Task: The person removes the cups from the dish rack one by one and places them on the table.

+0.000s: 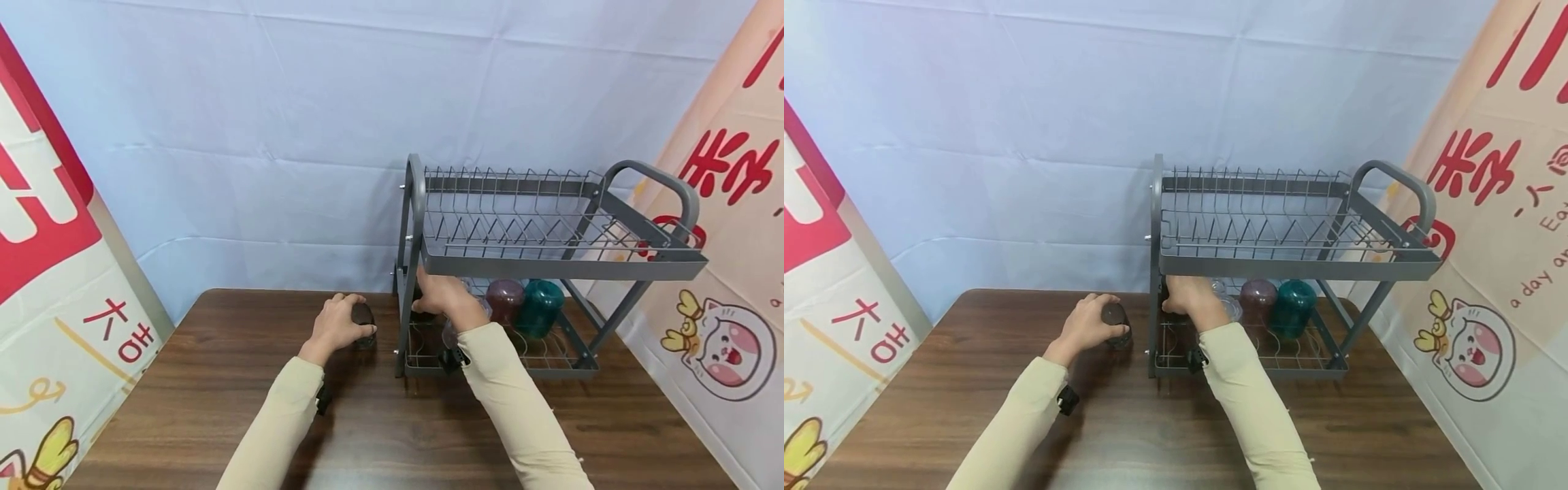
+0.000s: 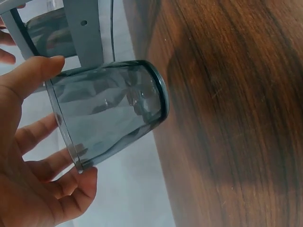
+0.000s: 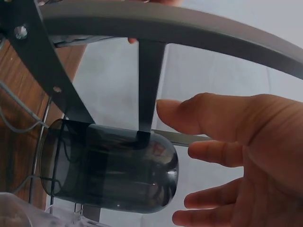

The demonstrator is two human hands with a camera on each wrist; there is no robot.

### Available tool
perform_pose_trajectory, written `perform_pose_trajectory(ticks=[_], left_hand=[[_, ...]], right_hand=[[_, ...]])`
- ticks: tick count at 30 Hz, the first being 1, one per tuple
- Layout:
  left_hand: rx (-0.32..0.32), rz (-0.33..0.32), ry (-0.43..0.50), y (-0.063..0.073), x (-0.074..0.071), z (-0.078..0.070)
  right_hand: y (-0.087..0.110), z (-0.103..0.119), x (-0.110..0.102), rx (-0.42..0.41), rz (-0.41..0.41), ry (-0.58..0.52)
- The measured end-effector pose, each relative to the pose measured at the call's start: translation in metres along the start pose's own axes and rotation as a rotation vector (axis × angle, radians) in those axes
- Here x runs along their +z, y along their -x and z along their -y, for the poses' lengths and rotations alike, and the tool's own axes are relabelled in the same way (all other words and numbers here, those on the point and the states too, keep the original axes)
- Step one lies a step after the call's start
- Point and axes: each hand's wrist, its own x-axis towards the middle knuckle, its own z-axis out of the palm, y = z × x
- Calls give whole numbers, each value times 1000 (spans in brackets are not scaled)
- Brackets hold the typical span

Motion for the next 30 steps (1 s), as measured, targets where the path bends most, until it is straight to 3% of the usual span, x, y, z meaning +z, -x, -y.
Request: perform_pose_trajectory(ticks=[10,19,30], left_hand=[[-22,6,-47,-8,9,-2],[-6,-9,-79,-11,19,-6],[-9,42,-118,-14,23,-9]], right_hand=[[-10,-7,8,12,-9,-36],[-20,-8,13,-20,-87,-21],[-28,-14,17,-68,-110,-29]])
